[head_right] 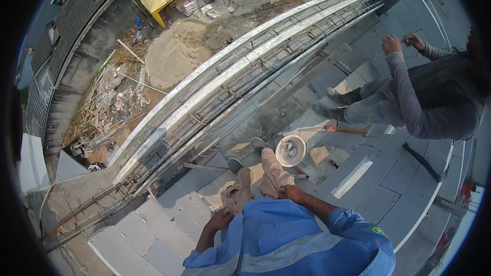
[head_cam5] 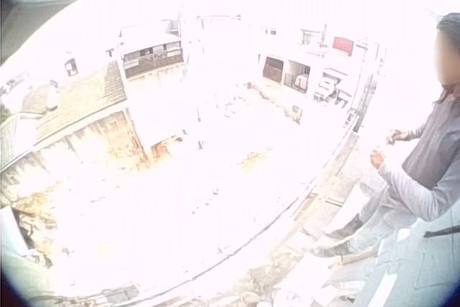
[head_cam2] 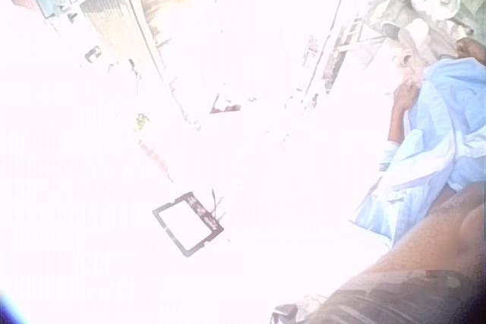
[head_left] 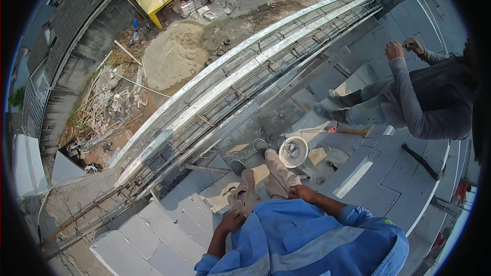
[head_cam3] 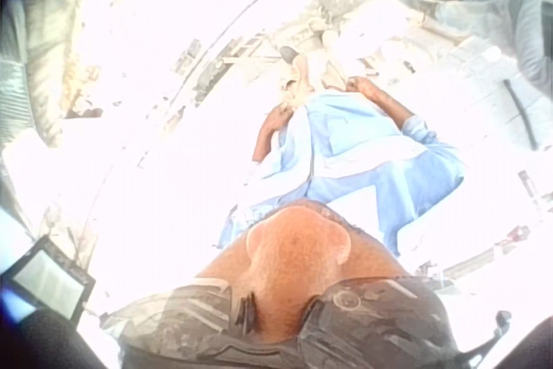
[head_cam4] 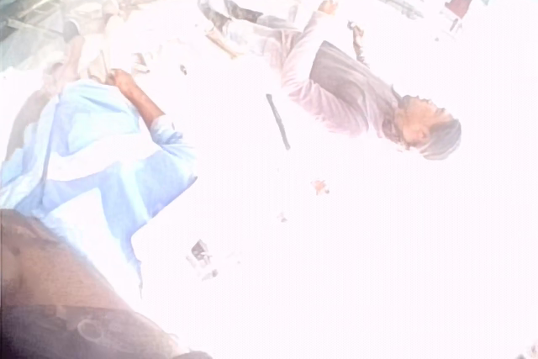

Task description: The person cuts and ties binding wires on rebar reinforcement using pliers, checks and taps a block wall using a spirit level and a hammer, and aligns metal formwork along the beam structure.

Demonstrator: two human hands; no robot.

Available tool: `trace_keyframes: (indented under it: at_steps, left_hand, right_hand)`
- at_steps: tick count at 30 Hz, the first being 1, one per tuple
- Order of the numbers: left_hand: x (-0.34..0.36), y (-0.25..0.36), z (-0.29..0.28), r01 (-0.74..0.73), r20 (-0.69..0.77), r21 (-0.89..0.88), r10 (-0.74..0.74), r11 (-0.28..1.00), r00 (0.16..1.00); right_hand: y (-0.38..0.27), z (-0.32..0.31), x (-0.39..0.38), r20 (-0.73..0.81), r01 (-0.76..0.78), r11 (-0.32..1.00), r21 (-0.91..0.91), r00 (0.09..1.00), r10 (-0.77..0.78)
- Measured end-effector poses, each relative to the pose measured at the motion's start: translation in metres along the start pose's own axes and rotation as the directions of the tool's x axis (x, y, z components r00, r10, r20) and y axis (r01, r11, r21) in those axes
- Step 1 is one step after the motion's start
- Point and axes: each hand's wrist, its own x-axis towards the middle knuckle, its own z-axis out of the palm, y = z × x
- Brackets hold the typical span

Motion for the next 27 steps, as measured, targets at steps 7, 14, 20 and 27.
trace_keyframes:
  at_steps: [7, 14, 20, 27]
  left_hand:
    - [0.062, 0.072, -0.125, -0.296, -0.034, 0.261, 0.315, 0.919, 0.948]
    - [0.193, 0.132, -0.303, -0.160, -0.579, 0.671, 0.647, 0.724, 0.495]
    - [0.242, 0.134, -0.322, 0.007, -0.348, 0.615, 0.264, 0.788, 0.899]
    - [0.231, 0.138, -0.327, 0.084, -0.459, 0.568, 0.231, 0.819, 0.858]
  right_hand:
    - [-0.013, 0.084, 0.006, -0.106, -0.213, 0.955, -0.205, 0.975, 0.195]
    - [-0.027, 0.102, -0.016, -0.135, -0.281, 0.959, 0.030, 0.950, 0.283]
    - [0.011, 0.133, -0.017, -0.173, -0.367, 0.920, 0.137, 0.906, 0.387]
    - [0.017, 0.088, 0.017, -0.067, -0.267, 0.963, -0.024, 0.962, 0.265]
